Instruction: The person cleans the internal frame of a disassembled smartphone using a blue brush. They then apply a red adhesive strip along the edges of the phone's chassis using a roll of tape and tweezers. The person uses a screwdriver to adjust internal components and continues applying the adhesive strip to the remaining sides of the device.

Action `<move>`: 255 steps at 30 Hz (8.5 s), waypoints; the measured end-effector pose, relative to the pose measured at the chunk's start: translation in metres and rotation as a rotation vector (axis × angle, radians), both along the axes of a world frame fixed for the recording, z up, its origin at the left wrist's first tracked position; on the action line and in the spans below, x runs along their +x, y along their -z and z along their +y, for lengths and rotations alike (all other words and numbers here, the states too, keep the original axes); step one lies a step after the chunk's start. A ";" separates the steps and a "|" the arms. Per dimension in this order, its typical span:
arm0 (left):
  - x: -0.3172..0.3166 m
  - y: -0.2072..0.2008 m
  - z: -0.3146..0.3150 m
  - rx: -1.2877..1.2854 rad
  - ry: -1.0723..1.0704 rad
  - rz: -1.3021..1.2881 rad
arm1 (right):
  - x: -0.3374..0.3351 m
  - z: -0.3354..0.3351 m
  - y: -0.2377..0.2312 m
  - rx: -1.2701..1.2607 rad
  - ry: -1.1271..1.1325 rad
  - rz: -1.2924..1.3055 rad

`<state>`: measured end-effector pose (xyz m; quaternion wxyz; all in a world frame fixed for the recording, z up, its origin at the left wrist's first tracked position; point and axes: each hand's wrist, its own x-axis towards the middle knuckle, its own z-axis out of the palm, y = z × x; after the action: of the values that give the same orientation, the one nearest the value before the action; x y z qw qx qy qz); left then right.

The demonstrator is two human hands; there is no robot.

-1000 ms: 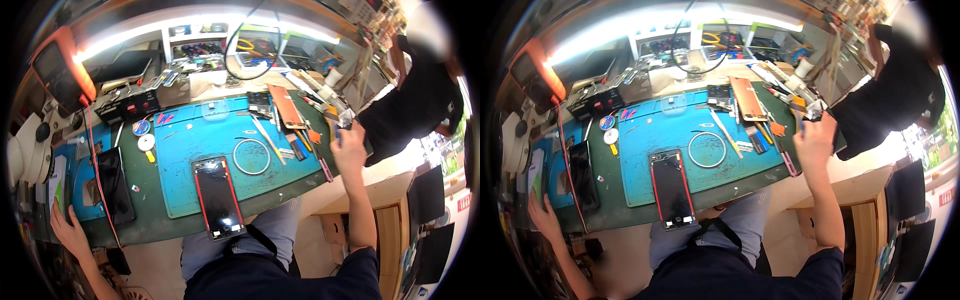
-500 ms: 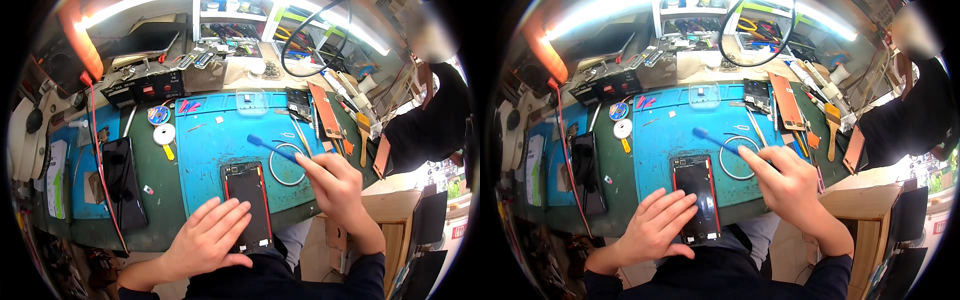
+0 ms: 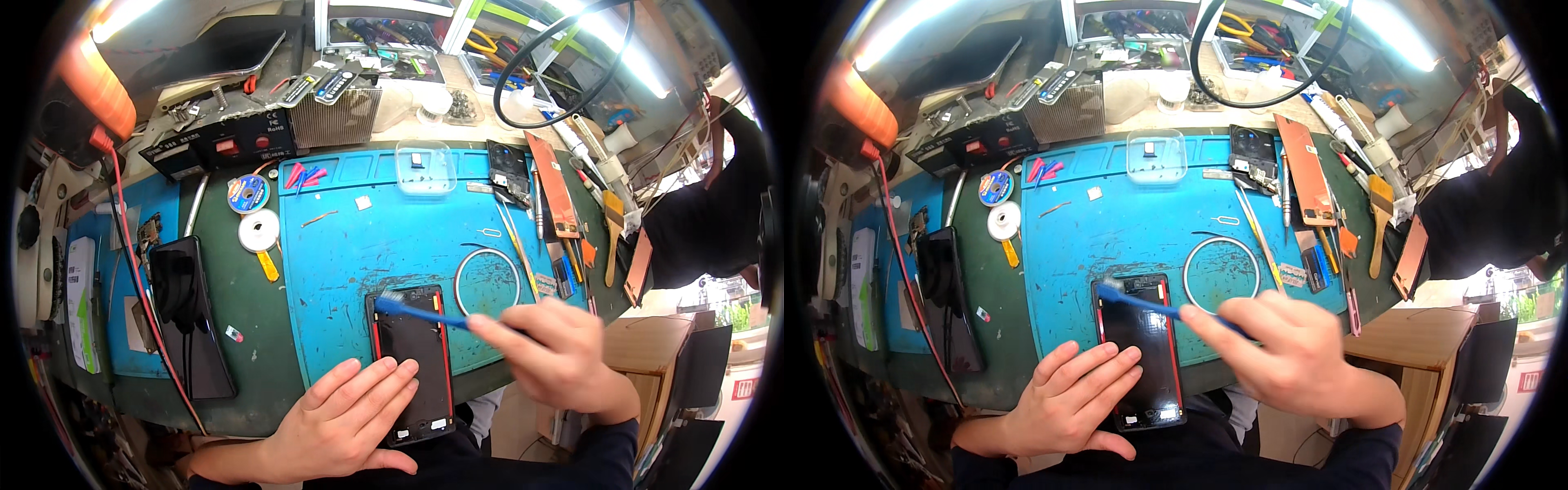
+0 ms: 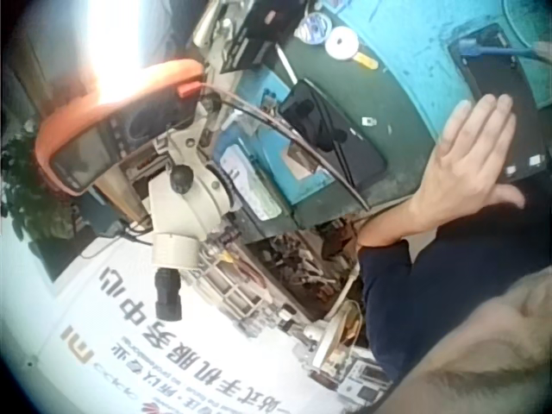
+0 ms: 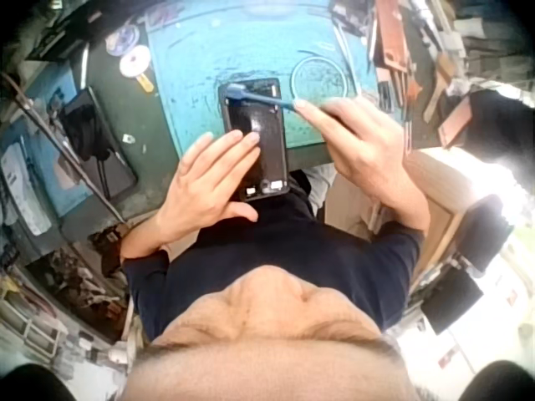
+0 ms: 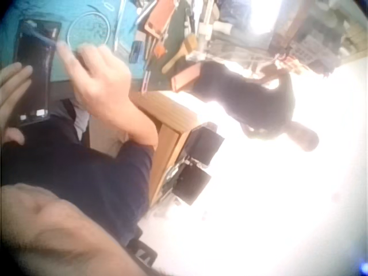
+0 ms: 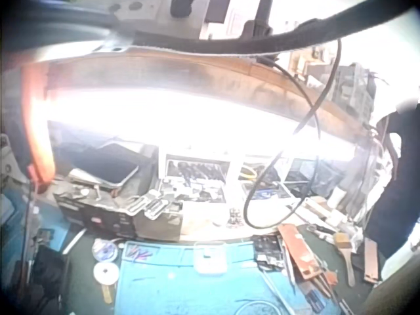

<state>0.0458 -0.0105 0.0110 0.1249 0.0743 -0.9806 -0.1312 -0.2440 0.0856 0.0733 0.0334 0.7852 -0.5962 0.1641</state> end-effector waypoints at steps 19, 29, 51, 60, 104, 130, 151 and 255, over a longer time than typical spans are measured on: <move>-0.002 -0.006 0.000 -0.079 0.012 -0.040 | -0.008 -0.014 -0.019 0.064 -0.035 0.073; 0.000 -0.007 0.000 -0.052 0.010 -0.037 | -0.037 -0.043 -0.021 0.014 -0.055 0.147; -0.001 -0.003 0.002 -0.062 0.008 -0.035 | -0.056 -0.022 0.010 -0.122 0.043 0.098; 0.000 -0.001 0.005 0.017 -0.036 -0.015 | -0.049 -0.008 0.022 -0.163 -0.015 -0.058; 0.017 -0.005 0.006 0.038 -0.040 0.305 | -0.050 -0.051 0.042 -0.141 -0.147 0.177; -0.057 -0.056 -0.025 1.200 -0.228 0.449 | 0.016 0.002 -0.042 -0.148 0.022 -0.778; -0.042 -0.028 -0.034 1.012 -0.294 0.395 | 0.022 -0.009 0.001 0.181 0.128 -0.811; -0.034 -0.009 -0.062 0.153 -0.161 0.009 | 0.000 -0.070 0.043 0.355 0.142 -0.722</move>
<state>0.0114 -0.0726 0.0204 0.1332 0.1615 -0.9581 -0.1955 -0.2441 0.0156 0.0303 -0.3029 0.6275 -0.6414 0.3209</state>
